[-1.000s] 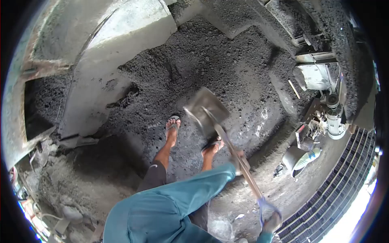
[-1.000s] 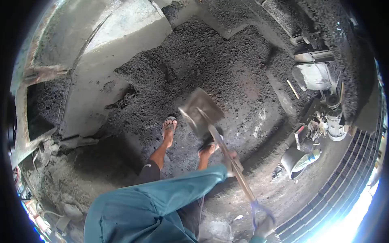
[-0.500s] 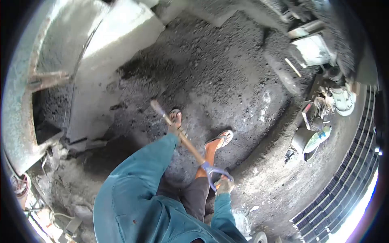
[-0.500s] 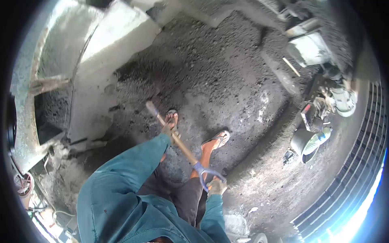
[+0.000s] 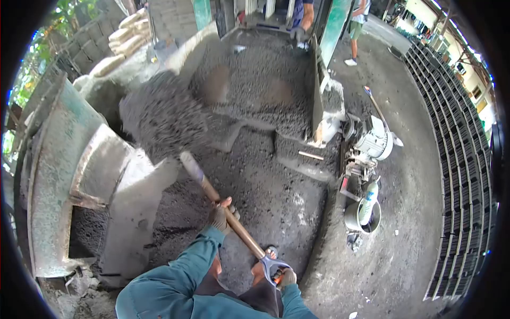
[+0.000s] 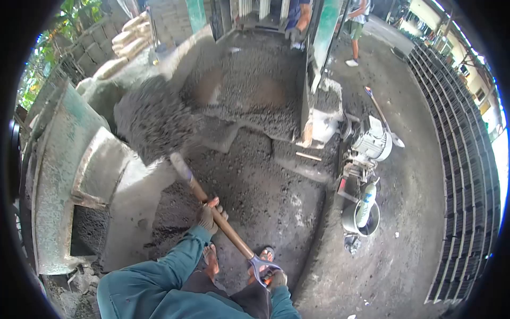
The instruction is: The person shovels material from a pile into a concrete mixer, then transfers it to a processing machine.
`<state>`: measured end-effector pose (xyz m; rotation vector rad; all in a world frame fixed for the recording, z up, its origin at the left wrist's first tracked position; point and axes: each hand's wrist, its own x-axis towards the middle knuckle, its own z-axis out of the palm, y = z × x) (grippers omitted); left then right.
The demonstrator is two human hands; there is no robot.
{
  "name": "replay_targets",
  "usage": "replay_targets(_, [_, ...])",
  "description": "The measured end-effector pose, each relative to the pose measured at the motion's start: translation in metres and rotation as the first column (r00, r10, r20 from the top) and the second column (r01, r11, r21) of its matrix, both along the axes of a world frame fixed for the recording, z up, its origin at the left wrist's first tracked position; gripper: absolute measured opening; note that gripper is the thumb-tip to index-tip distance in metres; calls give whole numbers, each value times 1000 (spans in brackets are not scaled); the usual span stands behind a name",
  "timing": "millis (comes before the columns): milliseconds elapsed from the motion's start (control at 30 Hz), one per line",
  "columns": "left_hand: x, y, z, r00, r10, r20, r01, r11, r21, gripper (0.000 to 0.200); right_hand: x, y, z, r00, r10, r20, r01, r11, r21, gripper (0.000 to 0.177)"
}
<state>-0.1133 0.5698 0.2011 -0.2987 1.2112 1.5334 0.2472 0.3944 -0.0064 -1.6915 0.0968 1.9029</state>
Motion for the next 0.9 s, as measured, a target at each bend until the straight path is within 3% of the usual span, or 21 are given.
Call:
replay_targets(33, [2,13,21,993,-9,-120,10,1000,9,18,-10,22,-4,989,143,-23,-142,989,38,10])
replay_targets(100, [-6,21,13,991,24,-135,-9,994,108,20,-9,49,-10,945,191,-265,-209,977,-38,11])
replay_targets(133, [-10,15,-11,992,7,-123,2,997,78,23,2,56,1,970,209,-124,-212,977,-6,11])
replay_targets(200, [0,-1,-29,994,50,95,-52,999,18,24,20,53,37,956,245,160,-251,968,15,12])
replay_targets(233, [11,-19,-28,974,89,208,-83,996,-38,25,33,46,43,990,76,121,-81,996,36,14])
replay_targets(300, [48,-34,-53,959,136,248,-84,974,-208,26,58,31,72,988,3,157,-6,1000,23,14])
replay_targets(367, [90,-59,-124,927,142,347,-36,955,-295,24,79,11,86,940,52,337,-63,998,21,17])
replay_targets(400, [114,-68,-166,908,106,404,47,935,-351,22,94,0,89,898,91,430,-58,994,-90,18])
replay_targets(433, [138,-73,-214,884,65,463,135,912,-386,21,116,-12,82,857,109,504,-76,993,-87,15])
replay_targets(500, [206,-85,-312,760,-95,643,280,941,-192,18,185,-34,62,675,228,702,-263,963,-60,12])
replay_targets(533, [241,-83,-310,762,-70,644,280,932,-230,15,233,-52,51,461,323,826,-473,878,-79,11])
replay_targets(567, [265,-64,-300,768,-51,638,278,924,-261,12,273,-53,53,277,326,904,-577,809,-115,10])
replay_targets(600, [279,-36,-294,728,-41,684,314,907,-280,13,276,-36,85,241,205,949,-551,834,-40,12])
replay_targets(667, [298,15,-292,627,-7,779,357,891,-279,16,214,58,148,354,-36,935,-184,977,107,10])
replay_targets(767, [262,87,-315,507,81,858,264,933,-244,26,152,181,151,434,74,898,-364,926,99,10])
replay_targets(833, [201,127,-347,455,182,872,44,973,-226,34,87,264,115,228,184,956,-577,817,-20,10])
replay_targets(867, [166,150,-371,590,257,765,68,929,-365,37,76,299,86,362,308,880,-650,760,2,4])
replay_targets(900, [98,165,-356,605,320,729,58,896,-441,40,34,328,58,385,354,852,-693,721,13,5])
